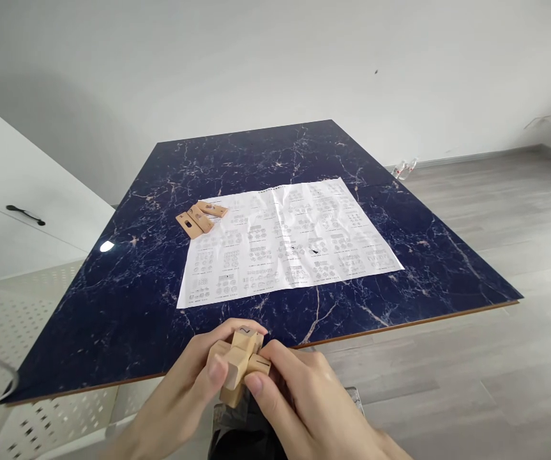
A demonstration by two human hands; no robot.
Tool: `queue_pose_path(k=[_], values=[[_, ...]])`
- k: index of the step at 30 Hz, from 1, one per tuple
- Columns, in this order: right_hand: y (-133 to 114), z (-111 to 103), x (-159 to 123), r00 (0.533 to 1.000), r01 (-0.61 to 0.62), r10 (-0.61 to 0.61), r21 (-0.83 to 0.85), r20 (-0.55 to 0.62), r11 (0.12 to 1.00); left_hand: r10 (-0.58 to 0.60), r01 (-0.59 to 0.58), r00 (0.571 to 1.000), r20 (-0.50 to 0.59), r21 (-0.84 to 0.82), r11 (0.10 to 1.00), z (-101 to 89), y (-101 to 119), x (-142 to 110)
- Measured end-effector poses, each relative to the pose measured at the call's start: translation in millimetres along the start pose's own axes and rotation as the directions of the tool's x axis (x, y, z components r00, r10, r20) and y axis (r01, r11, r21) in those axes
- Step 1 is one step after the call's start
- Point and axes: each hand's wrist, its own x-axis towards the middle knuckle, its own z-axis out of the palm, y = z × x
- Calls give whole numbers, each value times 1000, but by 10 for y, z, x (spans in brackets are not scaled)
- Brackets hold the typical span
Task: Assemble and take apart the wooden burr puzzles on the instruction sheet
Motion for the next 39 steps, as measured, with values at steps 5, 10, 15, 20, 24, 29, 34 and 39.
queue_pose_path(k=[5, 10, 15, 20, 24, 29, 34, 39], values=[[37, -45, 50, 994, 104, -100, -98, 38, 990, -49, 47, 997, 59, 40, 998, -58, 39, 26], [100, -135, 134, 998, 56, -53, -87, 32, 995, 33, -35, 999, 23, 122, 992, -112, 56, 132], [182, -263, 379, 998, 54, -51, -158, 24, 986, 118, -114, 993, -4, 221, 969, -185, 39, 350], [200, -434, 768, 991, 88, -103, -166, -85, 982, 191, -162, 978, -79, 280, 946, -311, -1, 762], [191, -586, 1084, 978, 96, -126, -178, -166, 979, 283, -250, 955, -83, 284, 926, -453, -15, 1149], [267, -652, 1427, 975, 71, -112, -204, -194, 976, 301, -282, 951, -74, 201, 938, -538, -105, 1449], [379, -596, 1651, 959, 58, -112, -203, -262, 977, 269, -243, 952, -149, 174, 954, -532, -183, 1555], [423, -541, 1707, 946, 76, -124, -168, -300, 983, 241, -206, 949, -201, 179, 962, -525, -197, 1567]])
